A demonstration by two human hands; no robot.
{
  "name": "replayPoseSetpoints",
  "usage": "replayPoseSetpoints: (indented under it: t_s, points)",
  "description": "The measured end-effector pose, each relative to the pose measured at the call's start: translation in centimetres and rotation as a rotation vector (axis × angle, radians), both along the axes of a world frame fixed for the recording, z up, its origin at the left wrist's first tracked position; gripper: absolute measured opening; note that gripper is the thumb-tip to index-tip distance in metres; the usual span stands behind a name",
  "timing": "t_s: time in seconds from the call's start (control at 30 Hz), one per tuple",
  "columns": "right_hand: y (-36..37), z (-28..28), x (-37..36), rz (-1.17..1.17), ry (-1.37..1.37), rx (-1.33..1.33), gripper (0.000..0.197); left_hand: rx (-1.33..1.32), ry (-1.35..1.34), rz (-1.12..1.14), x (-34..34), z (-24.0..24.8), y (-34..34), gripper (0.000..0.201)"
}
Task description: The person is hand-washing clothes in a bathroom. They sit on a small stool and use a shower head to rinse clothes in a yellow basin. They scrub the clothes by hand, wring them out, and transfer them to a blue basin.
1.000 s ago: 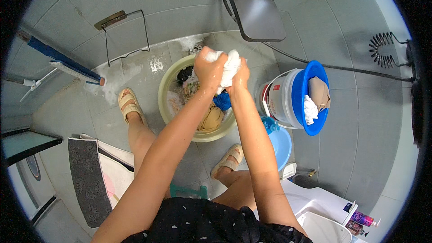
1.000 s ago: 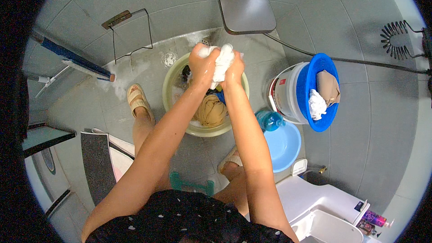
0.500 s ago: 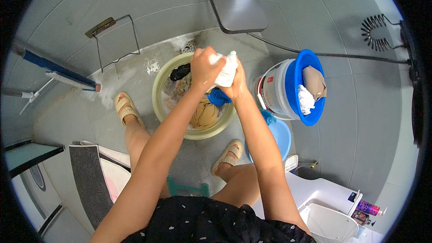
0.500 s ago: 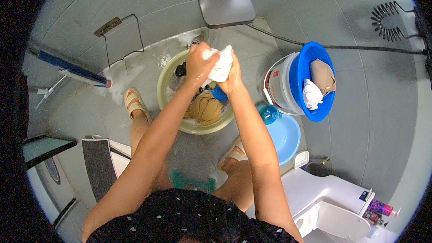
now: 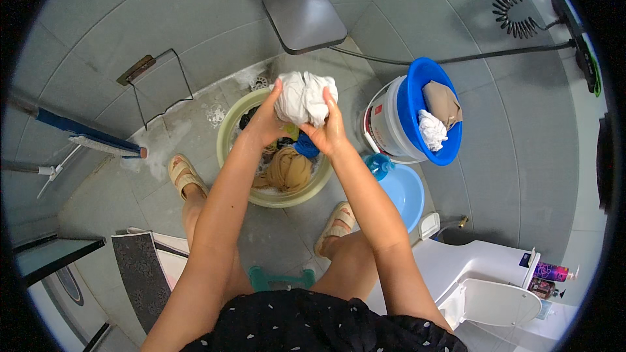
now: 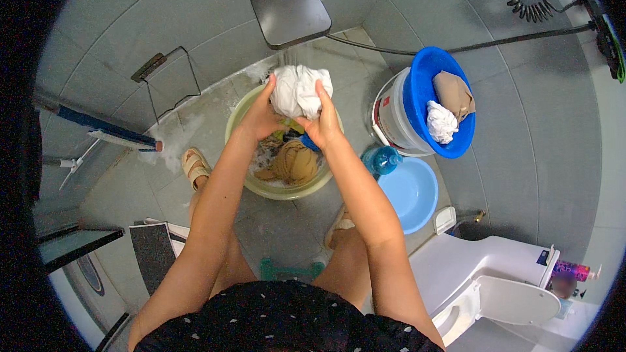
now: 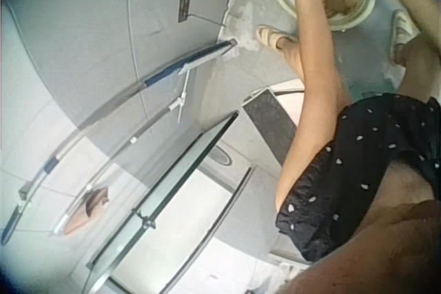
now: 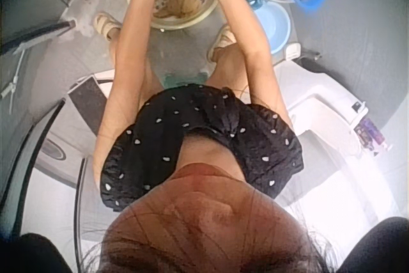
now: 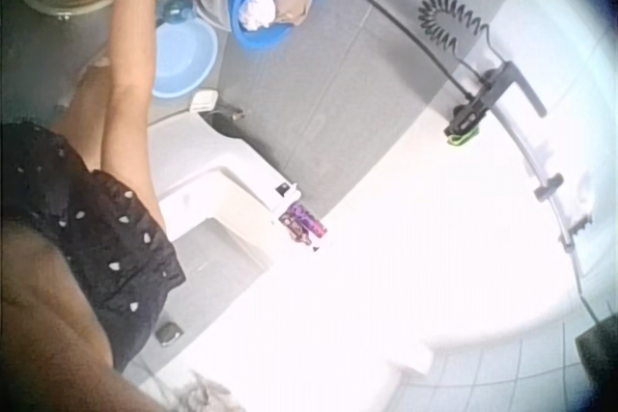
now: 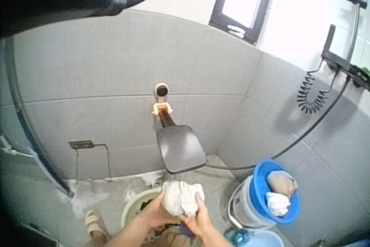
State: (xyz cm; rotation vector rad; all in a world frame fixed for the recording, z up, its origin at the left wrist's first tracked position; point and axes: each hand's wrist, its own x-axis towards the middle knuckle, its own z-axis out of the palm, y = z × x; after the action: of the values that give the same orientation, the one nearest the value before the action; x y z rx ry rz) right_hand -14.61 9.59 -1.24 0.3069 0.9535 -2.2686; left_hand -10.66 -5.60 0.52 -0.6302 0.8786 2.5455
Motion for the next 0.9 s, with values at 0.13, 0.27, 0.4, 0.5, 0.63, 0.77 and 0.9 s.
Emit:
replayPoseSetpoints:
  t_s: [0.13, 0.27, 0.4, 0.5, 0.63, 0.77, 0.9]
  points:
    - [-0.7, 2.1, -1.9, 0.072, 0.477, 0.359, 0.058, 0.205, 0.192, 0.09, -0.2, -0.8, -0.6, 0.057]
    - [0.0, 5.0, -3.0, 0.123, 0.715, 0.835, 0.082, 0.022, 0.33, 0.345, -1.1, -2.2, -1.0, 0.048]
    - [-0.9, 4.4, -3.5, 0.278, 0.785, 0.816, 0.09, -0.296, 0.418, 0.347, -0.9, -1.2, 0.5, 0.056]
    - [-2.4, 3.1, -3.6, 0.267, 0.57, 0.598, 0.073, -0.528, 0.514, 0.281, -0.8, -1.5, 1.3, 0.054]
    - [-2.5, 1.4, -5.9, 0.001, 0.21, 0.275, 0.037, -0.327, 0.434, 0.356, -0.7, -0.1, 1.3, 0.059]
    - [-2.2, 0.6, -7.1, -0.08, 0.111, 0.103, 0.034, -0.369, -0.052, 0.499, -1.3, -2.0, -0.2, 0.074]
    - [-2.2, 0.5, -6.4, 0.032, 0.056, 0.04, 0.042, 0.38, -0.279, 0.27, -1.8, -3.8, -2.1, 0.076]
